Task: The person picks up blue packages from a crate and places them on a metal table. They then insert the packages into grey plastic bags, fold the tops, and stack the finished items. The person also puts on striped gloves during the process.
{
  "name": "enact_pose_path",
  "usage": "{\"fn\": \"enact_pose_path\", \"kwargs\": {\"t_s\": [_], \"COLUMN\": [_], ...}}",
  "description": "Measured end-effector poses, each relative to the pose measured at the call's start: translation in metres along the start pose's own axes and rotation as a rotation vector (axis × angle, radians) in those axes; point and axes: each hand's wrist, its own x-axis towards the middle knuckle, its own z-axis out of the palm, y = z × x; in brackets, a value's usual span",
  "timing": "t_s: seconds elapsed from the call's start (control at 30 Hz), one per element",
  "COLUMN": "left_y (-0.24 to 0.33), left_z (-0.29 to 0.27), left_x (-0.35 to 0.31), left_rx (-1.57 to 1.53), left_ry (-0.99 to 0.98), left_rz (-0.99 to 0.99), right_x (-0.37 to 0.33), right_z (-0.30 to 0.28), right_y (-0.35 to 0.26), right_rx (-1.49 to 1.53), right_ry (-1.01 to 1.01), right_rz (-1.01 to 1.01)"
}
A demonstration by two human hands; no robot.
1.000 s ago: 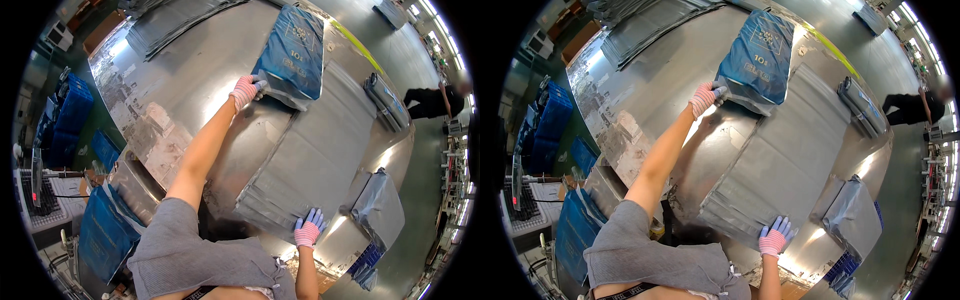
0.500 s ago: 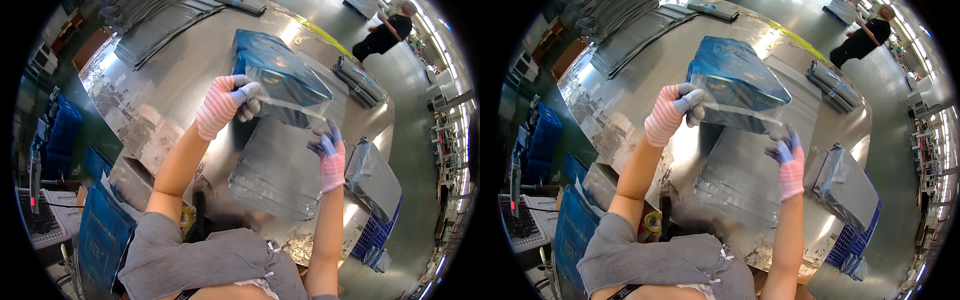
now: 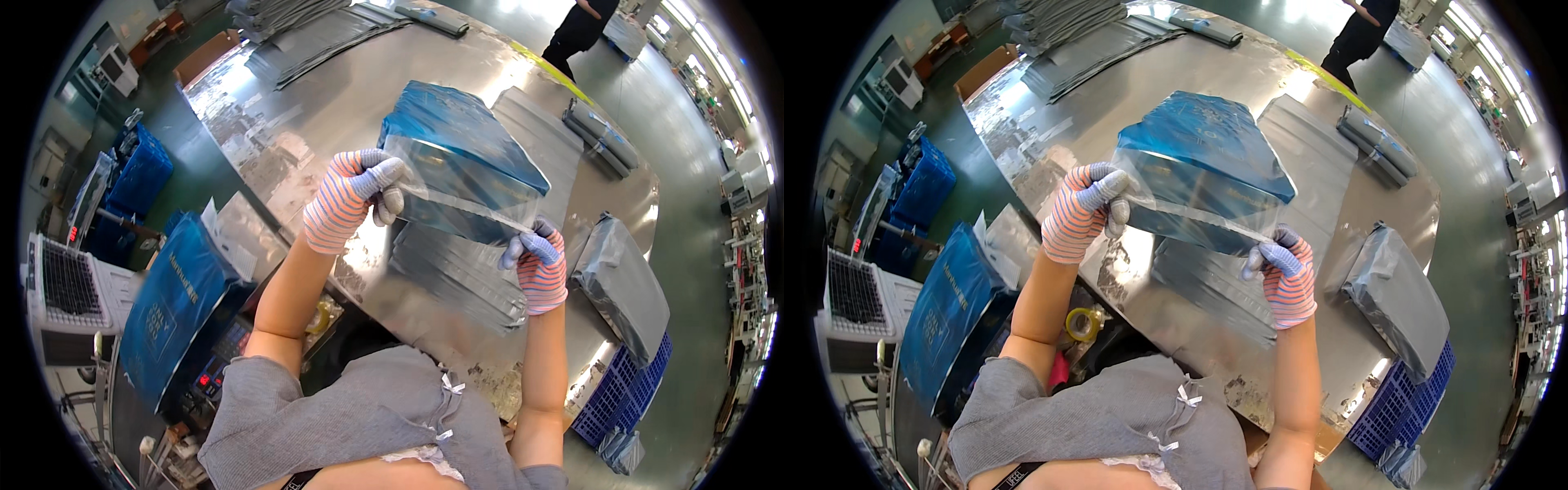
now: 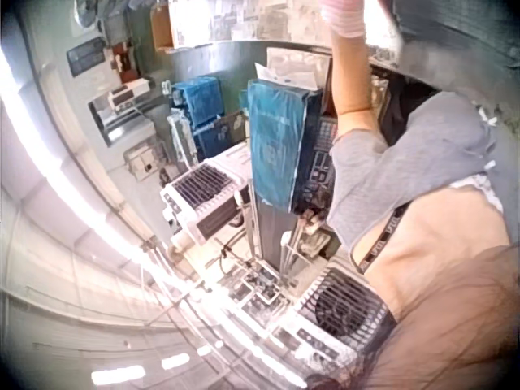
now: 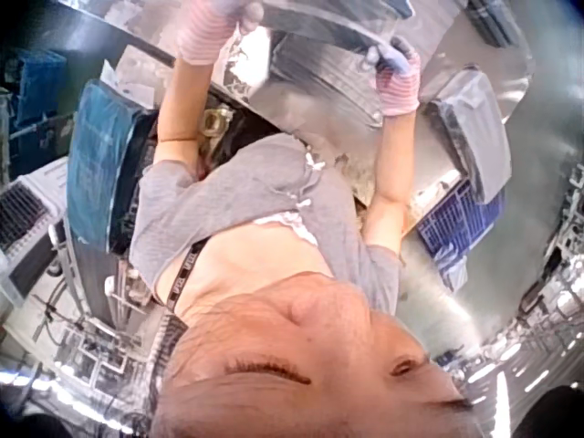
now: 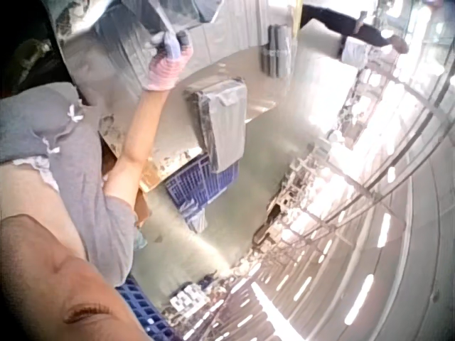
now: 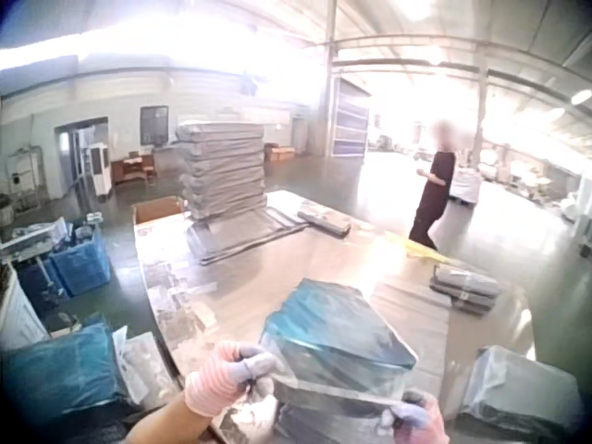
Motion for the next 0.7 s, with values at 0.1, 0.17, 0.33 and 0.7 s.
{"fn": "enact_pose_path", "kwargs": {"t_s": [0.1,0.17,0.33,0.7], "left_y": [-0.017,-0.047,-0.133,-0.275], "left_z": [0.014,0.004,-0.049,-0.007], "left_x": [-0.046,-0.087,-0.169,-0.180], "left_rx": [0.082,0.243,0.283,-0.712], "left_ry": [0.003,-0.076,0.148,0.446], "left_rz": [-0.054,-0.198,-0.693,-0.500], "right_x": [-0.040,-0.080,-0.177,-0.109], "right_z": [0.000,-0.024,-0.107,-0.178], "right_y": [0.004,0.026,0.116,0.217], "right_rx": [-0.162,-0.262,-0.870,-0.465], "right_ry": [0.075,0.022,-0.089,0.325], "right_rz": [0.014,0.085,0.565,0.357]}}
